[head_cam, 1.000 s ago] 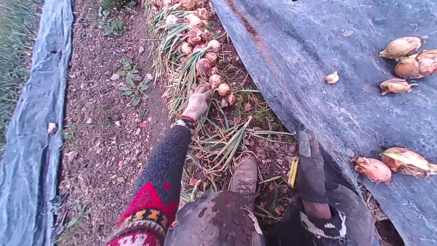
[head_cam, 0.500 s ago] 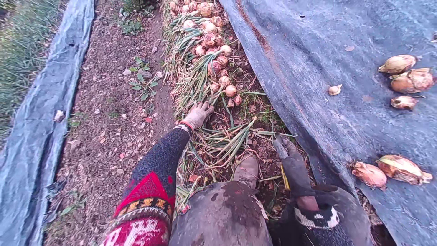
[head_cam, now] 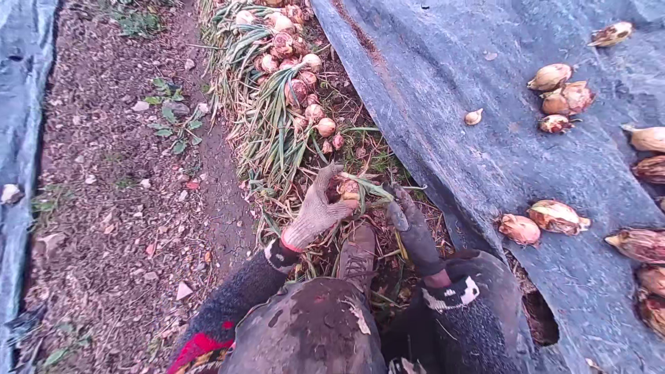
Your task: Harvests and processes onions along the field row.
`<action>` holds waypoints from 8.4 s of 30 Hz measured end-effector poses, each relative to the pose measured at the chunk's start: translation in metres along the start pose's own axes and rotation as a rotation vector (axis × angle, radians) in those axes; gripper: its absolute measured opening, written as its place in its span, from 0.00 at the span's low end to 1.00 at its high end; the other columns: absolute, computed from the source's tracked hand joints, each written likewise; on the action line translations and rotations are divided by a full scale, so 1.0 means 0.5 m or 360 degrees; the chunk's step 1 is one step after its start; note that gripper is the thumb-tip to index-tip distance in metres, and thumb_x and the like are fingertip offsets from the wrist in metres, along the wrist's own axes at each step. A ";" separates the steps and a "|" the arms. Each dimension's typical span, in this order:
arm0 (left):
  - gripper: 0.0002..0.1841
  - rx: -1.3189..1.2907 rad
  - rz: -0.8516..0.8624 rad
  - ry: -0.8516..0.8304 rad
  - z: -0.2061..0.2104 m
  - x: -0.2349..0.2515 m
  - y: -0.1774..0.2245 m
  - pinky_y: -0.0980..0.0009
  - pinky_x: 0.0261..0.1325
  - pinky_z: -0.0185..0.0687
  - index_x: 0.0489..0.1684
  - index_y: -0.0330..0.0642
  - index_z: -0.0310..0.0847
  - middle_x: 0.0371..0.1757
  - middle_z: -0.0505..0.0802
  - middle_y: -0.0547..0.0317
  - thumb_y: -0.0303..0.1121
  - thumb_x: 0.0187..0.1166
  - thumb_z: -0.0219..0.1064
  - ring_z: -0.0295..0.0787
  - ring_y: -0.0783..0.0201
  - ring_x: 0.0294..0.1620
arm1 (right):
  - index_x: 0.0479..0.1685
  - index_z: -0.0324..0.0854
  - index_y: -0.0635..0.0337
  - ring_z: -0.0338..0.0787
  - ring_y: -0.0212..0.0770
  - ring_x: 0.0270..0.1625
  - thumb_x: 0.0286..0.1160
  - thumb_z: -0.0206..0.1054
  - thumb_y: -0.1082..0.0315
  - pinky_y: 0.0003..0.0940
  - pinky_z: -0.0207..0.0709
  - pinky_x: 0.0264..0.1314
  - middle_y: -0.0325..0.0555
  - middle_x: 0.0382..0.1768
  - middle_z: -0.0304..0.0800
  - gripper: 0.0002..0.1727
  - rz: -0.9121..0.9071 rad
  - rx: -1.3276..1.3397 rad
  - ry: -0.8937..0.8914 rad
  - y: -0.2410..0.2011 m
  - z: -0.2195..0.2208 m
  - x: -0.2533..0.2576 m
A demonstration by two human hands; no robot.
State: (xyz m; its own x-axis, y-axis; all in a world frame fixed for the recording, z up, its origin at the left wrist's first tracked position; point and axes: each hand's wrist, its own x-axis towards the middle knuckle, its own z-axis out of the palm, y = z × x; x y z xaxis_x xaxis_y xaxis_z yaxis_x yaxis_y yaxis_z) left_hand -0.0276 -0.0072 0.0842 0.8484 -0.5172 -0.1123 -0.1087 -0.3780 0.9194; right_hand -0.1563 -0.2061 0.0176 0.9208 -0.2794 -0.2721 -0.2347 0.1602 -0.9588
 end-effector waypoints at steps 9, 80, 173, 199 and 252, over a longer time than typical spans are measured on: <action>0.31 -0.0279 -0.0462 -0.0723 0.042 -0.016 0.041 0.59 0.62 0.90 0.72 0.45 0.81 0.64 0.90 0.55 0.49 0.70 0.79 0.91 0.62 0.57 | 0.61 0.87 0.58 0.95 0.37 0.43 0.83 0.65 0.46 0.37 0.91 0.51 0.44 0.42 0.96 0.25 0.0051 0.0272 0.0025 -0.023 0.020 -0.020; 0.37 -0.0099 -0.0469 -0.0733 0.050 -0.011 0.040 0.61 0.51 0.95 0.79 0.50 0.77 0.60 0.94 0.57 0.47 0.66 0.82 0.95 0.63 0.48 | 0.68 0.85 0.58 0.92 0.32 0.59 0.86 0.63 0.53 0.32 0.86 0.65 0.42 0.58 0.94 0.23 -0.0073 0.0192 0.0183 -0.016 0.038 -0.010; 0.48 0.0674 -0.0080 0.0086 -0.068 0.267 -0.173 0.61 0.75 0.82 0.77 0.42 0.74 0.71 0.87 0.53 0.52 0.50 0.87 0.84 0.64 0.71 | 0.86 0.68 0.54 0.84 0.33 0.73 0.78 0.68 0.45 0.39 0.78 0.78 0.43 0.74 0.85 0.39 0.0392 -0.0185 0.0274 0.005 0.022 0.067; 0.26 -0.0328 -0.0500 0.0298 -0.011 0.042 -0.037 0.58 0.41 0.96 0.72 0.37 0.81 0.47 0.96 0.48 0.35 0.75 0.76 0.96 0.55 0.36 | 0.82 0.76 0.45 0.84 0.30 0.73 0.86 0.46 0.33 0.41 0.76 0.79 0.36 0.72 0.86 0.37 0.0205 -0.0151 -0.0177 0.021 0.053 -0.012; 0.31 0.0852 -0.0557 0.0266 -0.035 0.000 -0.116 0.52 0.68 0.85 0.71 0.50 0.84 0.64 0.92 0.57 0.55 0.69 0.75 0.90 0.61 0.64 | 0.64 0.84 0.60 0.76 0.31 0.14 0.89 0.58 0.51 0.30 0.79 0.17 0.38 0.17 0.79 0.23 -0.0053 0.0770 -0.0049 -0.090 0.044 -0.064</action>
State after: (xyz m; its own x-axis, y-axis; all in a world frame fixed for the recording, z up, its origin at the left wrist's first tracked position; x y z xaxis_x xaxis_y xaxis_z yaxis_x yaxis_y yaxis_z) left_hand -0.0122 0.0279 0.0376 0.9447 -0.1846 -0.2712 -0.0177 -0.8540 0.5200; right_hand -0.1684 -0.1836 0.0714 0.9358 -0.2649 -0.2327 -0.0402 0.5756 -0.8168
